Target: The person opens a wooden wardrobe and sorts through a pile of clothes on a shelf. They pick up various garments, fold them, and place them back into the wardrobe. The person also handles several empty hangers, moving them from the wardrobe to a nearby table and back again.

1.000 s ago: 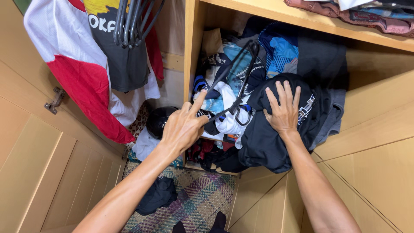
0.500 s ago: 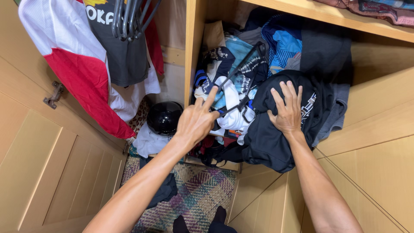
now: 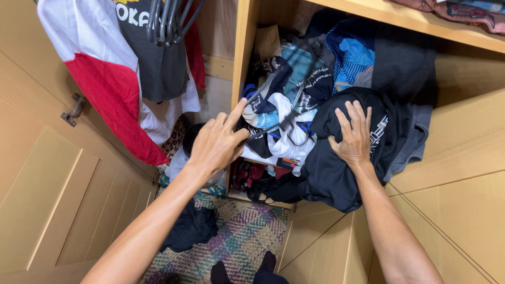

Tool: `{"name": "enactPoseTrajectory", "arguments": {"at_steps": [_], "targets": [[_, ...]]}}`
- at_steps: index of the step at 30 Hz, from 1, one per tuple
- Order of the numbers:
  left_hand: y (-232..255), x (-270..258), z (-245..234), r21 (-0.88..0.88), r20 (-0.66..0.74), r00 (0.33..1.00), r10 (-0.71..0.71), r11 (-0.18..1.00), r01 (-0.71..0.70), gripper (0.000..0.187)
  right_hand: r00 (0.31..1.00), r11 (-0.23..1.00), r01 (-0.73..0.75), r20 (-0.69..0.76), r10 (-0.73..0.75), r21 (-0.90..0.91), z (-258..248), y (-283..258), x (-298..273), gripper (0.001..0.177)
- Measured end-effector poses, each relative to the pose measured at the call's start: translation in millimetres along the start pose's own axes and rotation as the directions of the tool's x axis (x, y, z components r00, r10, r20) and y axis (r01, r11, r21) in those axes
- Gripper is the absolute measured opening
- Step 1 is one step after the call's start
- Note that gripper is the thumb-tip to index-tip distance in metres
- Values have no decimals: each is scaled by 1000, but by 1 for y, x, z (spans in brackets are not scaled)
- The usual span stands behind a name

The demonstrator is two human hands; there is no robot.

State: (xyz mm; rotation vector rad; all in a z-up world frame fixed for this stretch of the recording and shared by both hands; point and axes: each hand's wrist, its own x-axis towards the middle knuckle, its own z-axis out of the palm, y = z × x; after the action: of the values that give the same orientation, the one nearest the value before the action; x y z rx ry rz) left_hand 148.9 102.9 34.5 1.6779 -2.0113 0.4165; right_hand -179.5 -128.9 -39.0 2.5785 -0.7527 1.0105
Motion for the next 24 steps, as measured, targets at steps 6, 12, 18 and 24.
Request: {"name": "enactPoseTrajectory", "arguments": {"at_steps": [6,12,18,24], "targets": [[7,-28,-33,-87,22,999,31,996,-29,27,1000,1000,15,-5,-15,10,-7,-16,14,85],[-7,-55,-48,-428,55,988,-142,891,152,21,997,999,0,83,4,-50,-13,-50,33,76],[-12,-79,-44,-519,207,961,-182,813,266,24,993,987,-6,113,25,-161,-7,-73,42,63],[-19,-105,-39,-699,234,949,-210,642,314,23,996,995,-23,79,31,-99,-10,-84,46,57]]}}
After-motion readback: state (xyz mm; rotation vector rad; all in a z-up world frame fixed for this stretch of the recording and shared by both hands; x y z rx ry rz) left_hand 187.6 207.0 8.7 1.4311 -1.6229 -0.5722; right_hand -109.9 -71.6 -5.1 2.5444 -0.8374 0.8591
